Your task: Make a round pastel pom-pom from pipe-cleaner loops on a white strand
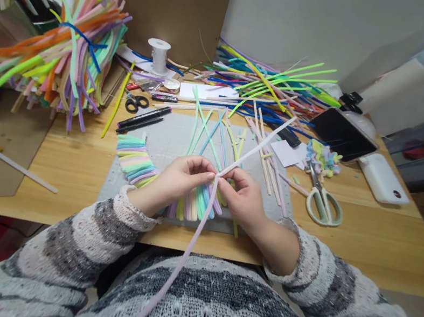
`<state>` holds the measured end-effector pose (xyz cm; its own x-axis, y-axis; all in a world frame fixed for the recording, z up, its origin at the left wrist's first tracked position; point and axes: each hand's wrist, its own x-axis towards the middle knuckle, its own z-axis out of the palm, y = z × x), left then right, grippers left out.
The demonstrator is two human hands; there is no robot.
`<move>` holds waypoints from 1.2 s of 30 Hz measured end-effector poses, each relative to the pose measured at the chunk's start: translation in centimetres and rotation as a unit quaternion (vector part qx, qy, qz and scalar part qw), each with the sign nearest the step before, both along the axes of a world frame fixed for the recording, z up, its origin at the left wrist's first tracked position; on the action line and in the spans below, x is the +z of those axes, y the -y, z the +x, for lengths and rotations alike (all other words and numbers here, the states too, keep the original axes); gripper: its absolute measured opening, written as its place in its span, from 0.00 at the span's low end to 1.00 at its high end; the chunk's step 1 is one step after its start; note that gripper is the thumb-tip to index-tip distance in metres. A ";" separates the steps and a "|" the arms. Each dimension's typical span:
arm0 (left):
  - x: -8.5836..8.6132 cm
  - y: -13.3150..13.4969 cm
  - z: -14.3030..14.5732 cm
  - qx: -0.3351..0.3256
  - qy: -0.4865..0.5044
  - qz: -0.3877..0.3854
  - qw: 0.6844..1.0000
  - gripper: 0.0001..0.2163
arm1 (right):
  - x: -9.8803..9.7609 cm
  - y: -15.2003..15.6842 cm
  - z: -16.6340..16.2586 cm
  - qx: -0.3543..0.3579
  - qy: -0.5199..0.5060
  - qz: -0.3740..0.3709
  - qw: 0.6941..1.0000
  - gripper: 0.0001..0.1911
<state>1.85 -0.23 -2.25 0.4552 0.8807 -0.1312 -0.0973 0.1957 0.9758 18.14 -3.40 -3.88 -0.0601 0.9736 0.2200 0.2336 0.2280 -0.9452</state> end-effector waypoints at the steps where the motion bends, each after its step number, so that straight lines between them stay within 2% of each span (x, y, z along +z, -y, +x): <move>1: 0.0 0.0 0.0 -0.001 0.001 0.000 1.000 0.07 | -0.1 0.0 0.0 0.000 -0.001 -0.002 1.000 0.05; 11: -0.1 0.2 0.1 0.004 0.005 -0.015 1.000 0.06 | -0.3 -0.1 0.0 -0.004 -0.008 -0.015 1.000 0.06; 22: -0.1 0.0 0.1 0.000 0.007 -0.034 0.999 0.09 | 0.5 0.1 -0.2 -0.034 0.034 0.033 0.998 0.07; 31: 0.3 0.4 -0.1 0.034 -0.073 0.027 0.996 0.07 | 0.5 0.2 -0.2 -0.035 0.083 0.048 0.995 0.06; 36: 0.3 0.4 -0.2 0.017 -0.078 0.029 0.996 0.07 | 0.5 0.3 -0.2 -0.025 0.084 0.064 0.994 0.08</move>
<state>1.64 -0.66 -1.94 0.4032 0.9033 -0.1465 0.0514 0.1375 0.9892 17.89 -3.73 -3.36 -0.0599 0.9411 0.3328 0.4003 0.3281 -0.8556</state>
